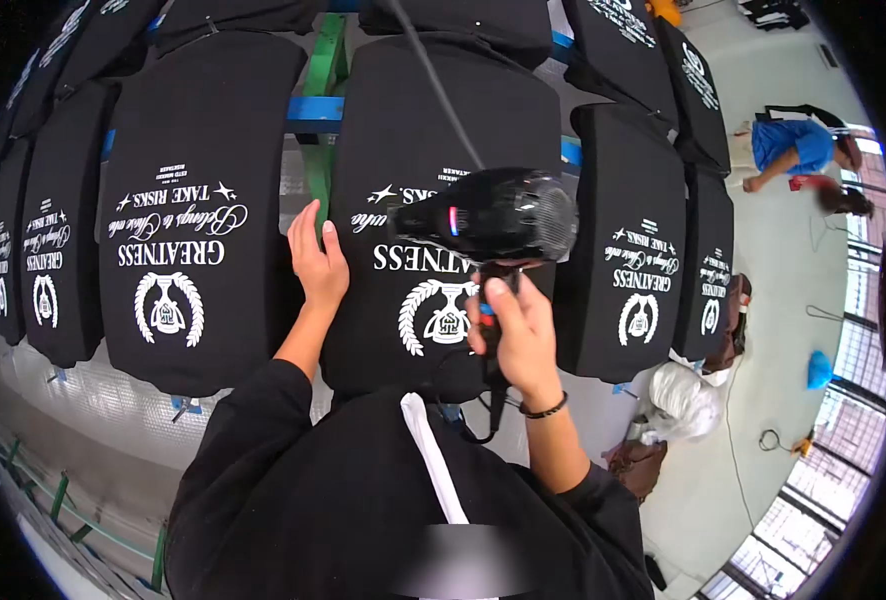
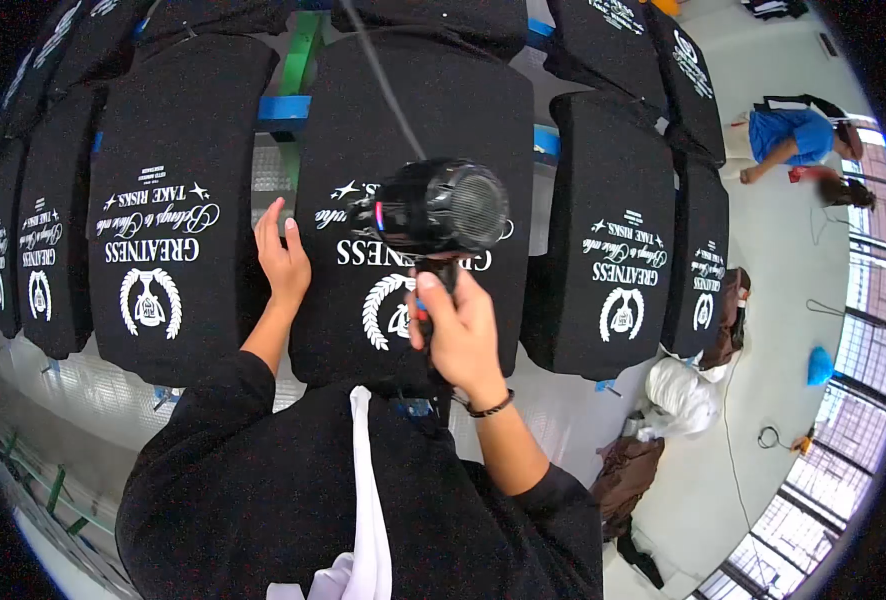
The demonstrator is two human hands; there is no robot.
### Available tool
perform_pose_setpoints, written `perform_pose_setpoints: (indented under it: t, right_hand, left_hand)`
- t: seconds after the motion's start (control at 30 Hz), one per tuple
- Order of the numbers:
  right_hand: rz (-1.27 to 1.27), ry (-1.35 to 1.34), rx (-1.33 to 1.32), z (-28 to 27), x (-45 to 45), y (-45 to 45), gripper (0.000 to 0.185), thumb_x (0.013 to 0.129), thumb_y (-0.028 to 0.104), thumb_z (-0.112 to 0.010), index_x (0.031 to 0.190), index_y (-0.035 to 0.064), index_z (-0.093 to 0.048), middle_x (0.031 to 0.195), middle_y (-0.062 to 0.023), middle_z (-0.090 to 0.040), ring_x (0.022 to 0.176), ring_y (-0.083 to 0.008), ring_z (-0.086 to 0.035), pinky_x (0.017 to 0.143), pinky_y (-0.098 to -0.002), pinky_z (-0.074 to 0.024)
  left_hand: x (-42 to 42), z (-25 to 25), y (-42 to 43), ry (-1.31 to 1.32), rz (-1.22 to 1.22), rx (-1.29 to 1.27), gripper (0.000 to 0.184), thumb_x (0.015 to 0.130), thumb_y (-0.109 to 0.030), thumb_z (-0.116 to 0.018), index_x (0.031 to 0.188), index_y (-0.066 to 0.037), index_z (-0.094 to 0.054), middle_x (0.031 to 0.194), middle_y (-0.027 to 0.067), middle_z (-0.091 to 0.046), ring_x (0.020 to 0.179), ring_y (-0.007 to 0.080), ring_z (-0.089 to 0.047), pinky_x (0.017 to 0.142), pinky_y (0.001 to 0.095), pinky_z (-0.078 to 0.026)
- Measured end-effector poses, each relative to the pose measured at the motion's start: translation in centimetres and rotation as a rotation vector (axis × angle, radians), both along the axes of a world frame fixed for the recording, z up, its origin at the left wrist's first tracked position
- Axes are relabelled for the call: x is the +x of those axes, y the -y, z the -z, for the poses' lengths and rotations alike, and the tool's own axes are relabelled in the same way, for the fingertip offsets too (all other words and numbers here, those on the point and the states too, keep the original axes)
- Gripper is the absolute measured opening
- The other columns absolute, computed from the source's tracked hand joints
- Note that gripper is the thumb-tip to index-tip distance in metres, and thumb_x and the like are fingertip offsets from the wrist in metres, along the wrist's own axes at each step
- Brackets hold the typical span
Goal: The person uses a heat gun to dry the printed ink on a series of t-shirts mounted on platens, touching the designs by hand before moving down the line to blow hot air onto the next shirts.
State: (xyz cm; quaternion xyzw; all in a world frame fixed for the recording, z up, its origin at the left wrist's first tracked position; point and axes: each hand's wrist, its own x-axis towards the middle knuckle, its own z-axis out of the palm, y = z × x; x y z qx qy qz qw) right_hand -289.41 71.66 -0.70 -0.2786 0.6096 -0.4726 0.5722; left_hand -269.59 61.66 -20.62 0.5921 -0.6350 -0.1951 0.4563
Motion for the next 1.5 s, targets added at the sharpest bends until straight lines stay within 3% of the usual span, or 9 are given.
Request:
perform_pose_setpoints:
  t: [0.67, 0.73, 1.03, 1.13, 1.27, 1.33, 1.4, 1.47, 1.5]
  right_hand:
    - [0.285, -0.269, 0.013, -0.2, -10.6, -5.9, 0.025, 0.101, 0.024, -0.05, 0.106, -0.0005, -0.055, 0.07, -0.0043, -0.052, 0.048, -0.0109, -0.045, 0.043, -0.0243, -0.0374]
    - [0.238, -0.44, 0.005, 0.1, -10.4, -6.0, 0.024, 0.101, 0.022, -0.051, 0.106, -0.0006, -0.055, 0.071, -0.0046, -0.052, 0.047, -0.0109, -0.045, 0.044, -0.0242, -0.0373]
    - [0.232, -0.218, 0.056, -1.6, -7.7, -9.1, 0.026, 0.1, 0.023, -0.051, 0.106, -0.0019, -0.055, 0.071, -0.0068, -0.056, 0.047, -0.0119, -0.049, 0.045, -0.0236, -0.038]
    - [0.143, -0.388, 0.126, -2.0, -5.2, -8.7, 0.022, 0.099, 0.021, -0.054, 0.104, -0.0008, -0.054, 0.07, -0.0051, -0.057, 0.05, -0.0104, -0.05, 0.046, -0.0243, -0.0388]
    - [0.102, -0.148, 0.172, -1.7, -2.4, -7.5, 0.024, 0.098, 0.024, -0.056, 0.094, 0.0009, -0.053, 0.071, -0.0046, -0.059, 0.053, -0.0081, -0.053, 0.047, -0.0267, -0.0424]
    - [-0.063, -0.541, -0.046, -1.3, -0.8, -6.2, 0.028, 0.098, 0.028, -0.057, 0.092, 0.0008, -0.052, 0.067, -0.0039, -0.057, 0.052, -0.008, -0.053, 0.047, -0.0273, -0.0435]
    - [-0.124, -0.292, -0.01, -1.3, 0.3, -5.4, 0.032, 0.096, 0.029, -0.059, 0.094, -0.0017, -0.052, 0.061, -0.0039, -0.054, 0.05, -0.0093, -0.053, 0.048, -0.0282, -0.0443]
    - [-0.151, -0.218, 0.007, -1.3, 1.4, -5.6, 0.036, 0.095, 0.031, -0.061, 0.096, -0.0037, -0.053, 0.06, -0.0081, -0.055, 0.051, -0.0157, -0.056, 0.051, -0.0314, -0.0467]
    - [-0.258, -0.478, -0.008, -0.9, 1.5, -5.9, 0.04, 0.094, 0.034, -0.061, 0.099, -0.0059, -0.054, 0.063, -0.0143, -0.057, 0.056, -0.0221, -0.058, 0.056, -0.0343, -0.0486]
  left_hand:
    - [0.4, 0.5, -2.2, 0.049, 0.115, 0.025, 0.036, 0.099, -0.014, -0.05, 0.131, 0.001, -0.052, 0.132, 0.0175, -0.055, 0.124, 0.0332, -0.049, 0.106, 0.0411, -0.037]
    - [0.4, 0.5, -2.1, 0.054, 0.1, 0.044, 0.036, 0.099, -0.015, -0.05, 0.131, 0.001, -0.052, 0.132, 0.0174, -0.055, 0.123, 0.0332, -0.049, 0.106, 0.0407, -0.037]
    - [0.4, 0.6, -2.1, 0.051, 0.087, 0.023, 0.036, 0.098, -0.015, -0.052, 0.131, 0.0, -0.053, 0.131, 0.0173, -0.055, 0.121, 0.0322, -0.051, 0.104, 0.0389, -0.039]
    - [1.1, 0.5, -2.4, 0.101, 0.046, 0.037, 0.035, 0.098, -0.014, -0.054, 0.13, -0.001, -0.054, 0.129, 0.0171, -0.056, 0.119, 0.0304, -0.052, 0.101, 0.0375, -0.041]
    - [0.6, 0.2, -2.4, -0.104, -0.028, 0.103, 0.035, 0.098, -0.016, -0.055, 0.13, -0.001, -0.057, 0.126, 0.0181, -0.059, 0.117, 0.0296, -0.055, 0.101, 0.0377, -0.041]
    - [2.2, 1.8, -2.0, 0.052, -0.012, 0.024, 0.036, 0.099, -0.019, -0.053, 0.13, -0.001, -0.056, 0.129, 0.0188, -0.058, 0.12, 0.0316, -0.054, 0.102, 0.039, -0.041]
    - [2.5, 1.3, -2.2, 0.063, -0.016, 0.03, 0.037, 0.1, -0.021, -0.051, 0.13, -0.001, -0.057, 0.131, 0.019, -0.057, 0.121, 0.0338, -0.053, 0.103, 0.0399, -0.04]
    - [3.0, 1.0, -2.2, 0.081, -0.015, 0.021, 0.037, 0.1, -0.022, -0.05, 0.129, 0.0, -0.057, 0.13, 0.02, -0.058, 0.121, 0.0346, -0.053, 0.103, 0.04, -0.041]
    - [2.9, -0.1, -2.5, 0.065, -0.019, 0.059, 0.036, 0.1, -0.019, -0.05, 0.129, 0.001, -0.056, 0.13, 0.0197, -0.057, 0.12, 0.0341, -0.053, 0.103, 0.0396, -0.04]
